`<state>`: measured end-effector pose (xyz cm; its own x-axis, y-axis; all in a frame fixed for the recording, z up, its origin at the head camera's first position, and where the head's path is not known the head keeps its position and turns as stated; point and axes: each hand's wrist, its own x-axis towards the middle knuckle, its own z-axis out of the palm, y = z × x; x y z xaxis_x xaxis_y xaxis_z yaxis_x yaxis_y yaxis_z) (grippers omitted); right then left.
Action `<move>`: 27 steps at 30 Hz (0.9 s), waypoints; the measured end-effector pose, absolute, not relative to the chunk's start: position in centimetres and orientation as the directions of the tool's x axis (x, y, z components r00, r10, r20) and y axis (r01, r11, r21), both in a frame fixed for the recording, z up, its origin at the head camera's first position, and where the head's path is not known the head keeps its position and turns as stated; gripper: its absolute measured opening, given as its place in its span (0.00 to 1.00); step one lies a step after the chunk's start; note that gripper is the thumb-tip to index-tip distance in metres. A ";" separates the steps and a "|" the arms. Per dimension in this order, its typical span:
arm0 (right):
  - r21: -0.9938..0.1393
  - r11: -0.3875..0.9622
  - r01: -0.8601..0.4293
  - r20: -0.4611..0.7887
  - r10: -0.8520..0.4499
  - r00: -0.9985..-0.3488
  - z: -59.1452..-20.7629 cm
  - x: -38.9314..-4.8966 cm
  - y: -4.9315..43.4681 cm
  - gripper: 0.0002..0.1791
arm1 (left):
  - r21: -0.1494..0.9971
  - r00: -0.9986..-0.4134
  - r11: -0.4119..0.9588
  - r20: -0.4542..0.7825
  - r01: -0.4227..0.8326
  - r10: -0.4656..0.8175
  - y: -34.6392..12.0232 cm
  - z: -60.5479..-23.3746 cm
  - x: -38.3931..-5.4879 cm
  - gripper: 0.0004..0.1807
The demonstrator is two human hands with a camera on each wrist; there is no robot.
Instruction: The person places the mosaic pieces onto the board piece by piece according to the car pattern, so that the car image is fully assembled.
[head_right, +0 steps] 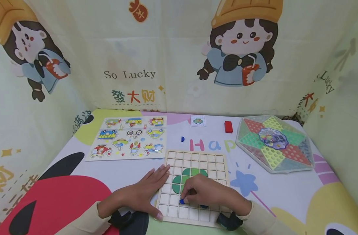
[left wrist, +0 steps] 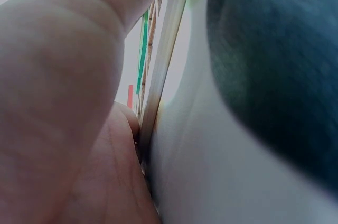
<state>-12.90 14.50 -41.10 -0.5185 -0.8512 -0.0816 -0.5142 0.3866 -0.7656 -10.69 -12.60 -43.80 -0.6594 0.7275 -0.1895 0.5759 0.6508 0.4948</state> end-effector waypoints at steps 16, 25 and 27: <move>-0.621 0.475 -0.624 -0.075 -0.828 -0.555 -41.2 -12.2 13.9 0.05 | 0.501 -0.658 0.650 -0.194 0.572 0.728 -12.6 -43.6 -10.6 0.66; -0.605 0.468 -0.645 -0.083 -0.842 -0.533 -40.7 -12.2 14.1 0.05 | 0.484 -0.663 0.660 -0.197 0.575 0.722 -12.6 -43.8 -10.7 0.67; -0.619 0.458 -0.638 -0.085 -0.846 -0.526 -40.6 -12.3 14.1 0.07 | 0.481 -0.664 0.662 -0.199 0.575 0.721 -12.6 -43.9 -10.7 0.67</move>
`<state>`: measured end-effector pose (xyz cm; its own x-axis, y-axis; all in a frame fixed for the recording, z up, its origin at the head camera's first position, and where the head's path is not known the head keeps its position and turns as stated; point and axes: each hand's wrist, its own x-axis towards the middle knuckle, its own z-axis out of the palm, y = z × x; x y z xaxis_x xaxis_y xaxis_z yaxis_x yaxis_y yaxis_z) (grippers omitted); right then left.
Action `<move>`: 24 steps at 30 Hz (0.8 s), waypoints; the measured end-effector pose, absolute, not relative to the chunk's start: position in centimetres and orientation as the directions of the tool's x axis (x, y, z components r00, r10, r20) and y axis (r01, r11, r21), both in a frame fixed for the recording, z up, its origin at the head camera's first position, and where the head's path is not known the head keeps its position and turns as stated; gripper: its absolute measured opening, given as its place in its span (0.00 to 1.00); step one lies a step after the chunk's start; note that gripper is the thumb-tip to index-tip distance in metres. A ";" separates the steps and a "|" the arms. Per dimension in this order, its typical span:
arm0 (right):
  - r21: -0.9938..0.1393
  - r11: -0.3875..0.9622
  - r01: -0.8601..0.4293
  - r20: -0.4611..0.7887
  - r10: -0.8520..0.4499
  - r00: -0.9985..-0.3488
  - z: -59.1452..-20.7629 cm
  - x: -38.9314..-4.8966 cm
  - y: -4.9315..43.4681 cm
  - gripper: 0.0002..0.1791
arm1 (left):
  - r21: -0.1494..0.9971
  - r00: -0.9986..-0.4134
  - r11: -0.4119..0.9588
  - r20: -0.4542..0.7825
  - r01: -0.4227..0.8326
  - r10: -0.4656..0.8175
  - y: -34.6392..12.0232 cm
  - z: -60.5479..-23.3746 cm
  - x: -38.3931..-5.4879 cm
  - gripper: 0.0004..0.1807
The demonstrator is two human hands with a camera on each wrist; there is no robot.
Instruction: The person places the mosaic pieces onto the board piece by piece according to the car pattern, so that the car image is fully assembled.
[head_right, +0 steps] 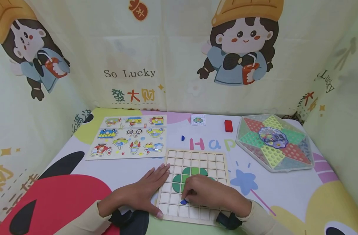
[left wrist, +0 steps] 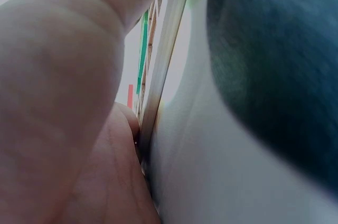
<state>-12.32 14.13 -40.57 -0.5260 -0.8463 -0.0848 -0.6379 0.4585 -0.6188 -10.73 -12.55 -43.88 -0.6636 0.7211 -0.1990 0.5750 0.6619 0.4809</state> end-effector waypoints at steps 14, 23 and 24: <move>-0.651 0.442 -0.617 -0.063 -0.842 -0.536 -40.2 -13.5 14.3 0.07 | 0.483 -0.663 0.658 -0.192 0.578 0.723 -12.6 -43.8 -10.8 0.67; -0.654 0.480 -0.585 -0.022 -0.785 -0.619 -40.2 -16.1 14.8 0.04 | 0.492 -0.661 0.653 -0.190 0.576 0.726 -12.6 -43.9 -10.8 0.67; -0.656 0.485 -0.578 -0.018 -0.776 -0.630 -40.2 -16.5 14.7 0.05 | 0.494 -0.661 0.653 -0.190 0.574 0.726 -12.6 -43.8 -10.8 0.67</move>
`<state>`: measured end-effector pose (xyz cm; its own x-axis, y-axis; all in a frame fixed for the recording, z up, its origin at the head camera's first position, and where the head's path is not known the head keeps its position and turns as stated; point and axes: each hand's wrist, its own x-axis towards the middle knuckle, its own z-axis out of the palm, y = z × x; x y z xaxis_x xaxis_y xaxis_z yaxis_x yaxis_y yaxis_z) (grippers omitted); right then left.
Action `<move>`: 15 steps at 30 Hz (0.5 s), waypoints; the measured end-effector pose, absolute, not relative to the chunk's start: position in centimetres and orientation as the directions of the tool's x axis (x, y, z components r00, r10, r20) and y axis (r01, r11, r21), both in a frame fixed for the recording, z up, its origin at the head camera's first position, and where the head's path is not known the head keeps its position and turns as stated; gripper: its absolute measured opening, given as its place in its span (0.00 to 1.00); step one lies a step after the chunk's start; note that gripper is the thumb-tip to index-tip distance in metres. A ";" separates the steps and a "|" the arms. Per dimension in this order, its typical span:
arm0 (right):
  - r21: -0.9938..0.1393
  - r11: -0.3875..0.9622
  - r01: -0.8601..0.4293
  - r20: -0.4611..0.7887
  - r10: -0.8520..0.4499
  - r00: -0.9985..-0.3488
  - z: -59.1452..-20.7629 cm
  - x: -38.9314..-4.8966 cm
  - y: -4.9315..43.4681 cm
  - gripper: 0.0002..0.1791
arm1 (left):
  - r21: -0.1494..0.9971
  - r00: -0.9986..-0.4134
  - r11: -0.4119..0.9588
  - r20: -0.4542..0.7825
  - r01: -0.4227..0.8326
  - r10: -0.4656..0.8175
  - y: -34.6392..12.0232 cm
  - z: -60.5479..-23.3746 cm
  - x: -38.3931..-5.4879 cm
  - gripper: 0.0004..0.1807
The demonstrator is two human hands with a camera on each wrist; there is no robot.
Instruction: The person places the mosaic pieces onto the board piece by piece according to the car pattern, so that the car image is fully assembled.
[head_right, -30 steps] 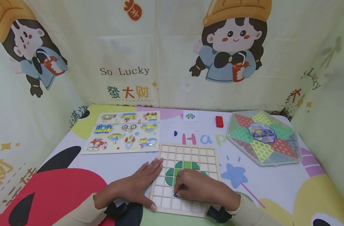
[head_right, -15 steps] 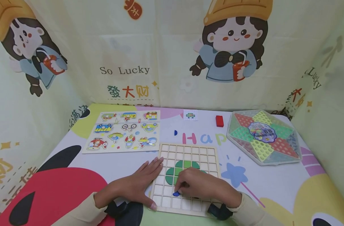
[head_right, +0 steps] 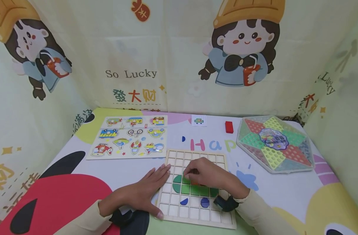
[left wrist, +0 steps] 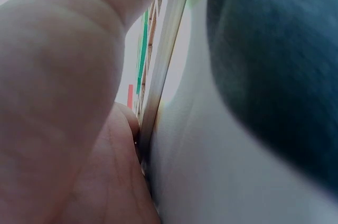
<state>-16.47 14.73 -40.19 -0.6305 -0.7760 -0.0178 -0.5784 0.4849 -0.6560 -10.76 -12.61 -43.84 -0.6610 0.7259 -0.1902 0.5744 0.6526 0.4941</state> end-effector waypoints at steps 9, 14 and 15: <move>-0.682 0.511 -0.524 0.041 -0.688 -0.725 -40.4 -19.5 14.1 0.06 | 0.492 -0.662 0.660 -0.203 0.568 0.721 -12.5 -43.8 -10.8 0.67; -0.660 0.599 -0.453 0.065 -0.556 -0.829 -40.7 -21.2 13.4 0.06 | 0.493 -0.663 0.662 -0.205 0.565 0.720 -12.5 -43.8 -10.8 0.67; -0.662 0.615 -0.429 0.064 -0.524 -0.849 -40.8 -21.5 13.3 0.06 | 0.494 -0.664 0.662 -0.205 0.564 0.719 -12.6 -43.8 -10.8 0.67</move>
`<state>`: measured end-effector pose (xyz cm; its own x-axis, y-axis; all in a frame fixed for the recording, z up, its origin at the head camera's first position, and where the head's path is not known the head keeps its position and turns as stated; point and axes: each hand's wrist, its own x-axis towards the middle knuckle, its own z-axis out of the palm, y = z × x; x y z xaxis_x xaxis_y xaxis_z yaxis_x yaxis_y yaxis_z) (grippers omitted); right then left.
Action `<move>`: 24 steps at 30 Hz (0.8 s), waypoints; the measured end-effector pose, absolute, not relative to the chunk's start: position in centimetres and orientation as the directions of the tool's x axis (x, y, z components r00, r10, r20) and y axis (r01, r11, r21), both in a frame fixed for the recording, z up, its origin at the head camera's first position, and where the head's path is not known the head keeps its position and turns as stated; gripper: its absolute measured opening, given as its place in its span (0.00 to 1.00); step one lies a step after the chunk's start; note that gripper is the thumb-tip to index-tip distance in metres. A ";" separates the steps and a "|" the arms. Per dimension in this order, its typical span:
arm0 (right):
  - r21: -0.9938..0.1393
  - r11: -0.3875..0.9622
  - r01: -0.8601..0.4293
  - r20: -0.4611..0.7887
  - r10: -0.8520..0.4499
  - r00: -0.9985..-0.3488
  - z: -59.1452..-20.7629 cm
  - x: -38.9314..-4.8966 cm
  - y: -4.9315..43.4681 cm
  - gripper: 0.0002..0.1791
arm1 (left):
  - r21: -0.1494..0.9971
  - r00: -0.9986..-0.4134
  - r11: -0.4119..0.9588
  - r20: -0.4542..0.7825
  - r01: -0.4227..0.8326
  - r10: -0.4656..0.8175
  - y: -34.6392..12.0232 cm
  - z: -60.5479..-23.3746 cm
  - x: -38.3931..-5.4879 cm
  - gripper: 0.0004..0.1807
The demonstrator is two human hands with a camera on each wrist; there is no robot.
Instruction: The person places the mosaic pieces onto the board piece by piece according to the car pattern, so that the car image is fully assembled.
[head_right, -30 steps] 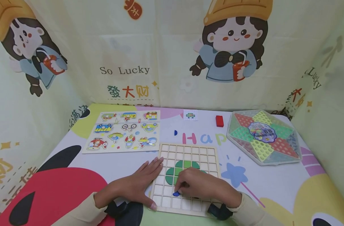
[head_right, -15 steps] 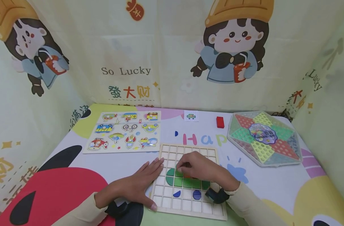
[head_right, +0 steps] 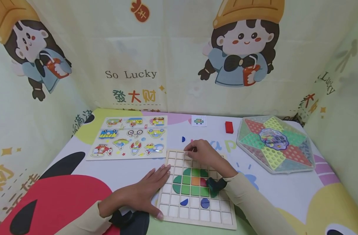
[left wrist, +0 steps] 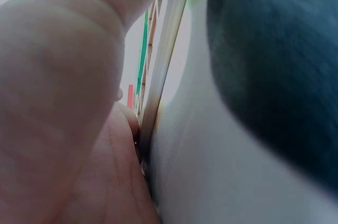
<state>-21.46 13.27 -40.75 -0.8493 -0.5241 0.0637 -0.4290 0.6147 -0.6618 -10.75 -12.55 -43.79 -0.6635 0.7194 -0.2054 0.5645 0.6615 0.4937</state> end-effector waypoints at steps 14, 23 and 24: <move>-0.728 0.633 -0.265 0.016 -0.370 -0.929 -41.3 -24.8 12.0 0.09 | 0.492 -0.666 0.665 -0.208 0.562 0.717 -12.5 -43.6 -10.7 0.67; -0.750 0.634 -0.190 -0.017 -0.305 -0.952 -42.0 -26.8 11.2 0.11 | 0.495 -0.659 0.655 -0.200 0.571 0.725 -12.5 -43.8 -10.8 0.67; -0.751 0.635 -0.182 -0.022 -0.299 -0.954 -42.2 -27.0 11.1 0.11 | 0.495 -0.659 0.655 -0.199 0.571 0.725 -12.5 -43.8 -10.8 0.67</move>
<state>-27.03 11.10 -42.15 -0.9539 -0.2993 -0.0217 -0.1822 0.6352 -0.7506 -10.77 -12.53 -43.77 -0.6588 0.7254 -0.1993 0.5713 0.6548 0.4948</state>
